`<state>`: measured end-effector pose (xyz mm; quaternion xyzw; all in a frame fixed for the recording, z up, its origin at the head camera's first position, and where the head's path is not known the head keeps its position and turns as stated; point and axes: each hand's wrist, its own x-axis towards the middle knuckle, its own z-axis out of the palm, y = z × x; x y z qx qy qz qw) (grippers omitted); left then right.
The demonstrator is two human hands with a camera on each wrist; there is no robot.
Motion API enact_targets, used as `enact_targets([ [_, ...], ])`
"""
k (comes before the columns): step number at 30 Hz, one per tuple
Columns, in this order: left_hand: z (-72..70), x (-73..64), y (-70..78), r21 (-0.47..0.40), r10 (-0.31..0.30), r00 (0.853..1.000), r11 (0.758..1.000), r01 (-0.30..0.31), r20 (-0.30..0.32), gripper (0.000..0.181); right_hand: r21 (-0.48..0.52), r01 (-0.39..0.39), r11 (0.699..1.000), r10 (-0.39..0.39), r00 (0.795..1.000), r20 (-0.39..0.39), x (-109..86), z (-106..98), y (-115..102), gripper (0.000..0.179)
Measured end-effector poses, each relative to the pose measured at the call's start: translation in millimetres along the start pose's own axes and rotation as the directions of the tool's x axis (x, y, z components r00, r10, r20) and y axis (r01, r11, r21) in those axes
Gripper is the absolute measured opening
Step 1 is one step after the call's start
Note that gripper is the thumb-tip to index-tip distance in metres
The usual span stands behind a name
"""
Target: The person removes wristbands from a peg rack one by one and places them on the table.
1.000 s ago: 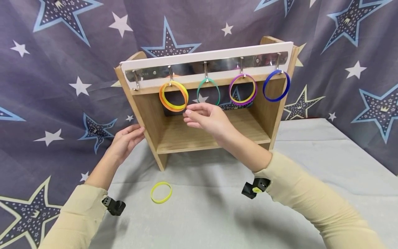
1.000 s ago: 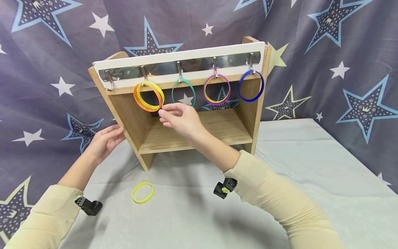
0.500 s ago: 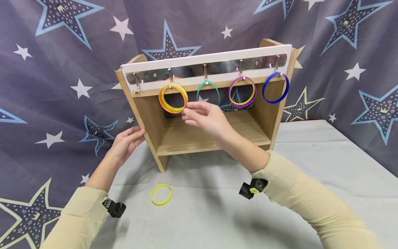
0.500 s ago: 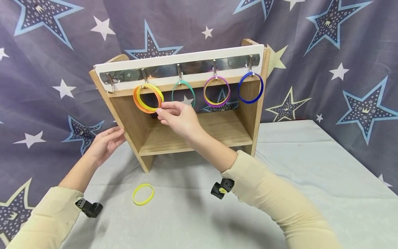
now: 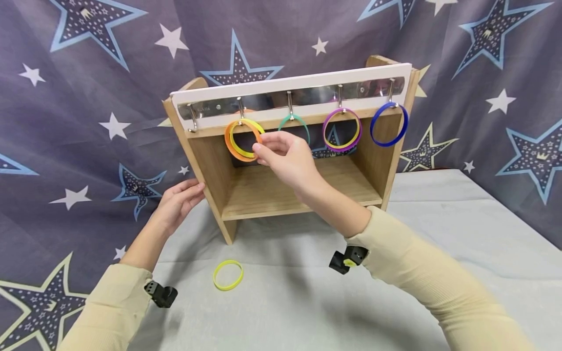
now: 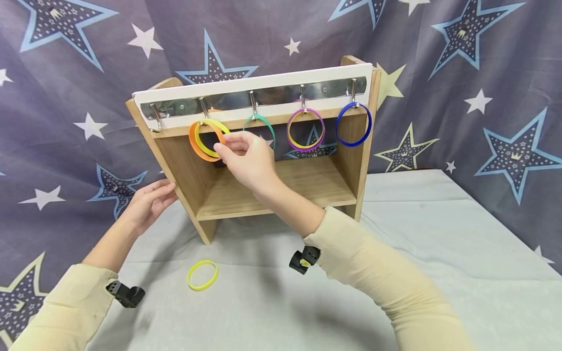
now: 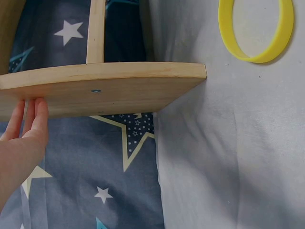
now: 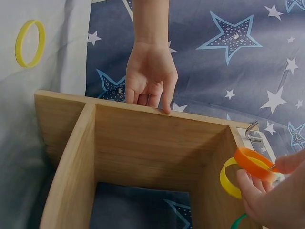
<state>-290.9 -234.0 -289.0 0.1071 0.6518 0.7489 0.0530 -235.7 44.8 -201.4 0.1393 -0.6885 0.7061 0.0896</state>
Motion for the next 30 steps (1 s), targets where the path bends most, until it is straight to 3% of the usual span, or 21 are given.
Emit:
enact_targets([
  [5,-0.1,-0.2,-0.6,-0.007,-0.003,1.000,1.000,0.003,-0.004,0.009,-0.101,0.087,0.991,-0.093,0.994,-0.061,3.3,4,-3,0.027],
  [10,-0.5,-0.8,-1.8,-0.024,-0.012,1.000,1.000,0.012,-0.007,0.011,-0.132,0.137,0.982,-0.147,0.987,-0.071,4.8,7,-4,0.025],
  [23,-0.7,-0.2,-1.8,-0.030,-0.005,1.000,1.000,0.005,-0.004,0.012,0.088,0.152,0.984,-0.145,0.986,-0.086,5.5,10,-10,0.022],
  [30,0.8,0.7,0.1,-0.027,-0.006,1.000,1.000,0.005,-0.007,0.009,0.138,0.145,0.980,-0.138,0.989,-0.060,2.7,9,-10,0.024],
])
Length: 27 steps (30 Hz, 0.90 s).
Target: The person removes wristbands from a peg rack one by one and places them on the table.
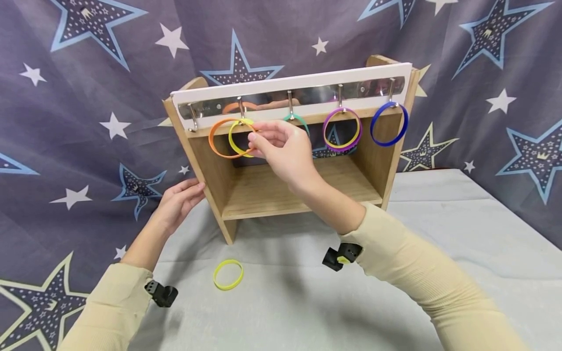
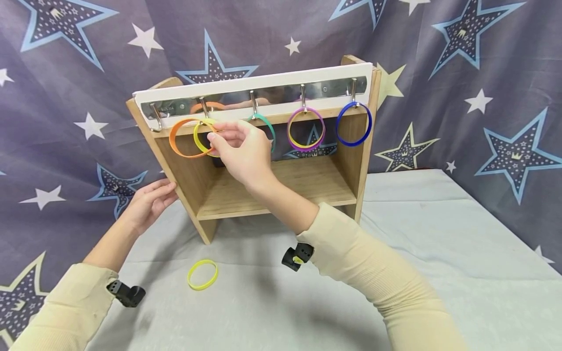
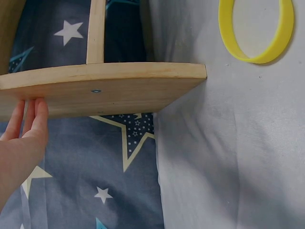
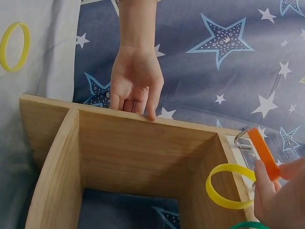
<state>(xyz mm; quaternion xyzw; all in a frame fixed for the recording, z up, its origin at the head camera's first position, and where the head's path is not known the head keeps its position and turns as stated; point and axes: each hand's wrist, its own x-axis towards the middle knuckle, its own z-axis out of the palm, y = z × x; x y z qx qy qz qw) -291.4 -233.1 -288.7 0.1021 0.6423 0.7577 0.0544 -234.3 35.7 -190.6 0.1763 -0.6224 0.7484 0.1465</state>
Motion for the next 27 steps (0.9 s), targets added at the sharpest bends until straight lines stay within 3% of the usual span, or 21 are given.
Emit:
enact_targets([
  [9,-0.3,0.0,-0.3,-0.005,-0.009,1.000,1.000,0.009,-0.005,0.011,0.027,-0.069,0.997,0.068,0.996,0.049,-6.5,-4,4,0.025],
  [15,-0.5,0.3,0.2,-0.011,-0.003,1.000,1.000,0.003,-0.005,0.009,0.030,-0.165,0.986,0.162,0.984,0.069,-8.9,-8,11,0.025],
  [27,0.6,-1.9,2.1,-0.009,-0.011,1.000,1.000,0.011,-0.011,0.009,0.013,-0.373,0.928,0.370,0.924,0.099,-15.1,-17,40,0.027],
])
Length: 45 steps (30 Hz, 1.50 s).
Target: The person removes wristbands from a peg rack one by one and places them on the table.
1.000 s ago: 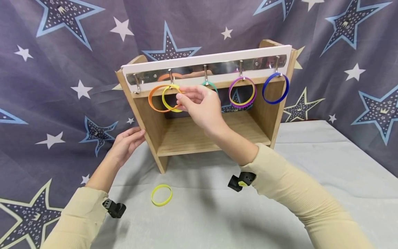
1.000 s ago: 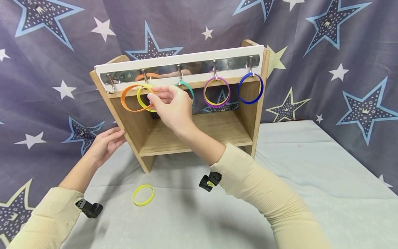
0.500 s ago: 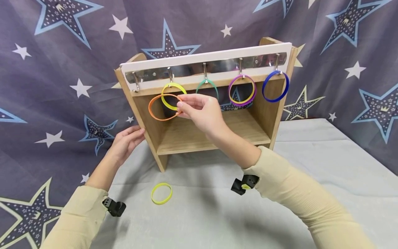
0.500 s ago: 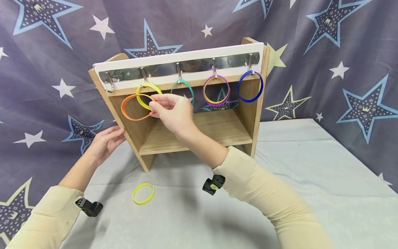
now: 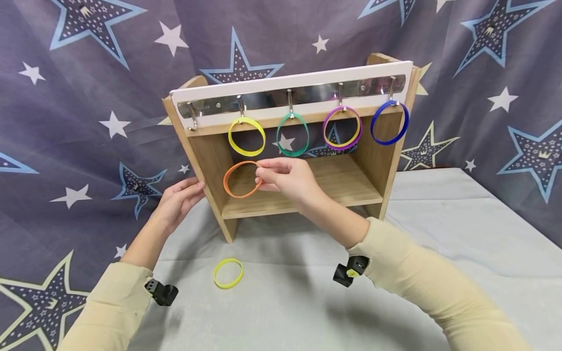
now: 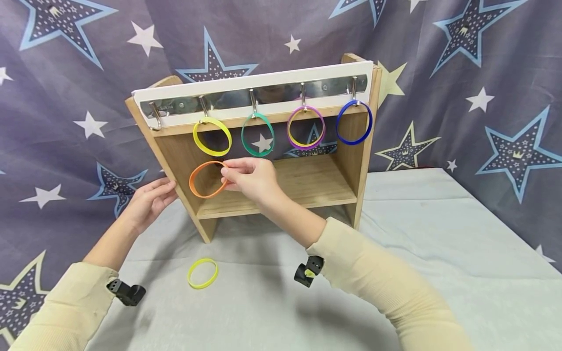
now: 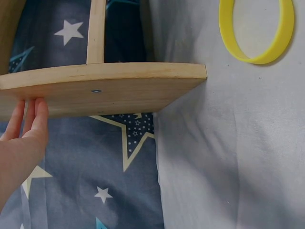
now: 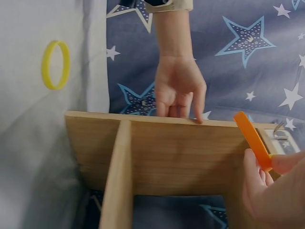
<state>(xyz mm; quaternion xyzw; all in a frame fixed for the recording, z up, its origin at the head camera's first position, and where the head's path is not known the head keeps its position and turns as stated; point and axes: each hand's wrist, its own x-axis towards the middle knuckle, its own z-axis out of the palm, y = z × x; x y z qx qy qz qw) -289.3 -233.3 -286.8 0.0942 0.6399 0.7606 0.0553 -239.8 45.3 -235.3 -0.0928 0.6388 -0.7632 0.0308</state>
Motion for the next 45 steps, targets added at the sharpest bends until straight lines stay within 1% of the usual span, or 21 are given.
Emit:
enact_targets([
  [7,0.5,0.0,1.2,0.022,-0.009,1.000,1.000,0.010,-0.009,0.026,-0.030,-0.098,0.995,0.098,0.995,-0.010,0.8,-2,14,0.025],
  [10,0.1,0.0,1.1,0.021,-0.012,1.000,1.000,0.013,-0.012,0.024,-0.038,-0.131,0.991,0.130,0.991,-0.013,0.6,-3,20,0.025],
  [16,-0.7,0.2,-0.2,0.013,-0.005,1.000,1.000,0.005,-0.003,0.009,-0.045,-0.191,0.980,0.191,0.982,-0.012,-0.5,-5,32,0.025],
  [21,-0.9,0.8,-1.1,0.020,0.007,1.000,1.000,-0.007,0.003,0.009,-0.040,-0.230,0.972,0.230,0.973,-0.003,-1.8,-7,43,0.026],
  [27,-1.0,1.0,-1.2,0.018,0.002,1.000,1.000,-0.002,0.000,0.012,-0.079,-0.285,0.955,0.287,0.958,0.005,-3.3,-8,57,0.029],
  [32,-0.4,0.1,-0.1,0.012,-0.009,1.000,1.000,0.009,-0.006,0.012,-0.086,-0.316,0.945,0.318,0.948,0.005,-4.7,-9,65,0.030],
  [33,-0.2,-0.2,0.2,0.013,-0.010,1.000,1.000,0.010,-0.006,0.013,-0.084,-0.318,0.944,0.320,0.947,0.006,-5.0,-10,67,0.030],
  [34,-0.1,-0.3,0.3,0.007,-0.008,1.000,1.000,0.008,-0.006,0.009,-0.083,-0.317,0.945,0.319,0.948,0.006,-5.6,-10,69,0.030],
  [40,0.2,-1.0,0.4,0.005,-0.001,1.000,1.000,0.001,-0.004,0.010,-0.108,-0.318,0.942,0.319,0.948,-0.001,-9.9,-12,84,0.025],
  [45,0.0,-1.2,0.1,0.009,-0.001,1.000,1.000,0.002,-0.006,0.014,-0.125,-0.339,0.933,0.342,0.940,0.002,-13.4,-15,95,0.022],
])
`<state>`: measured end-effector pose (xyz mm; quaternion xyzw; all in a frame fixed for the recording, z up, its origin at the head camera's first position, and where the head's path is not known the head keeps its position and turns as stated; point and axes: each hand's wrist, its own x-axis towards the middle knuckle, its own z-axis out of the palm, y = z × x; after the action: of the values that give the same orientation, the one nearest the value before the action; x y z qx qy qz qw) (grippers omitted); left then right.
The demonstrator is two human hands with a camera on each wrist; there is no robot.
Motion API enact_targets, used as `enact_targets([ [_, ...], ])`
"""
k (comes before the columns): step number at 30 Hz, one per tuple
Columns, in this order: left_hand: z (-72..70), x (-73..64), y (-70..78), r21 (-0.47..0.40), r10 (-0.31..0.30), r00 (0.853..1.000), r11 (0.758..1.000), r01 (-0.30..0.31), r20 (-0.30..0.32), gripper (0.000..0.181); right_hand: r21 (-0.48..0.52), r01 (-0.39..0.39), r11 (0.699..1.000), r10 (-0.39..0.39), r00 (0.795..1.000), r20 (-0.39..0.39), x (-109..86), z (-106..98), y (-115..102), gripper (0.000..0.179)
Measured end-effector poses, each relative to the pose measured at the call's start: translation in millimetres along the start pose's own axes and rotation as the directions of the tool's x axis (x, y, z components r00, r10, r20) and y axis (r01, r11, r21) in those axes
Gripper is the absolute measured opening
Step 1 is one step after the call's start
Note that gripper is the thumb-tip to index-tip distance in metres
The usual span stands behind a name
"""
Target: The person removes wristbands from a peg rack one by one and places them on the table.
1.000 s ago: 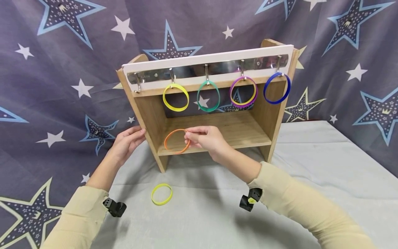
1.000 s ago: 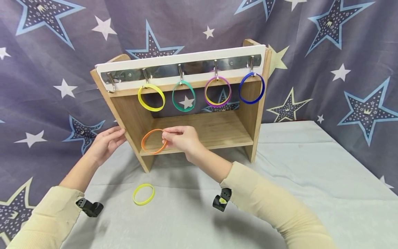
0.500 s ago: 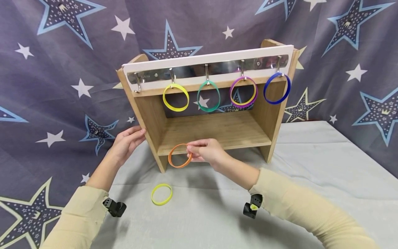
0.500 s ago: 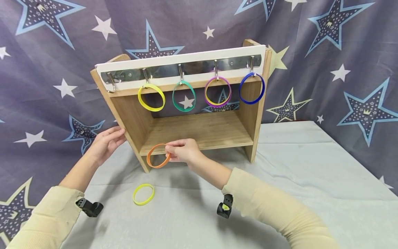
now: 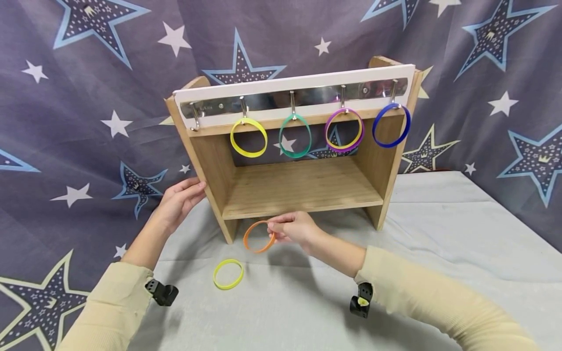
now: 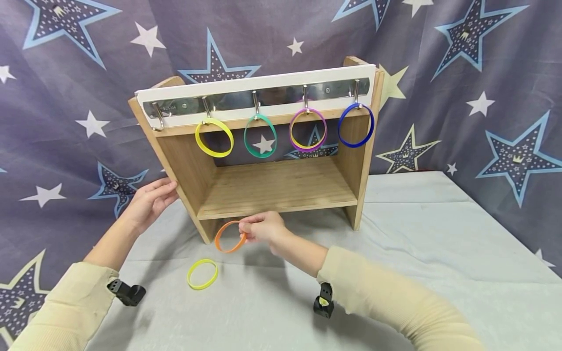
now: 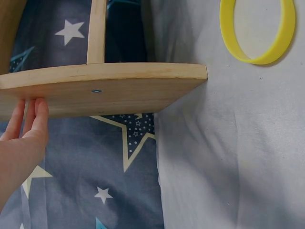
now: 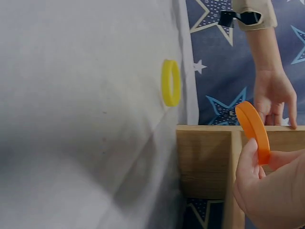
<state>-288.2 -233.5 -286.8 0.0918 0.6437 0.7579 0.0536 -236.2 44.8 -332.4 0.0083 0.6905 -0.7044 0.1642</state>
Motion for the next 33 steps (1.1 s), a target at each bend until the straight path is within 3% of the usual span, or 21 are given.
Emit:
enact_targets([
  [9,0.2,0.9,0.5,0.024,-0.009,1.000,1.000,0.009,-0.003,0.038,-0.032,-0.027,0.999,0.028,1.000,0.011,0.9,1,22,0.021],
  [16,-1.4,1.7,-1.5,0.015,-0.004,1.000,1.000,0.004,0.001,0.012,-0.059,-0.107,0.993,0.109,0.994,0.025,5.8,1,41,0.024],
  [19,-1.4,2.6,-2.2,0.036,0.000,1.000,0.999,0.000,0.004,0.012,-0.061,-0.146,0.987,0.148,0.989,0.028,8.0,0,47,0.024],
  [27,0.4,2.3,-0.4,0.038,-0.010,1.000,0.999,0.010,0.000,0.053,-0.046,-0.178,0.983,0.179,0.983,0.025,12.8,0,56,0.021],
  [33,1.0,1.4,-0.3,0.047,-0.018,1.000,0.999,0.018,-0.004,0.056,-0.050,-0.180,0.982,0.182,0.982,0.040,15.1,5,63,0.019],
])
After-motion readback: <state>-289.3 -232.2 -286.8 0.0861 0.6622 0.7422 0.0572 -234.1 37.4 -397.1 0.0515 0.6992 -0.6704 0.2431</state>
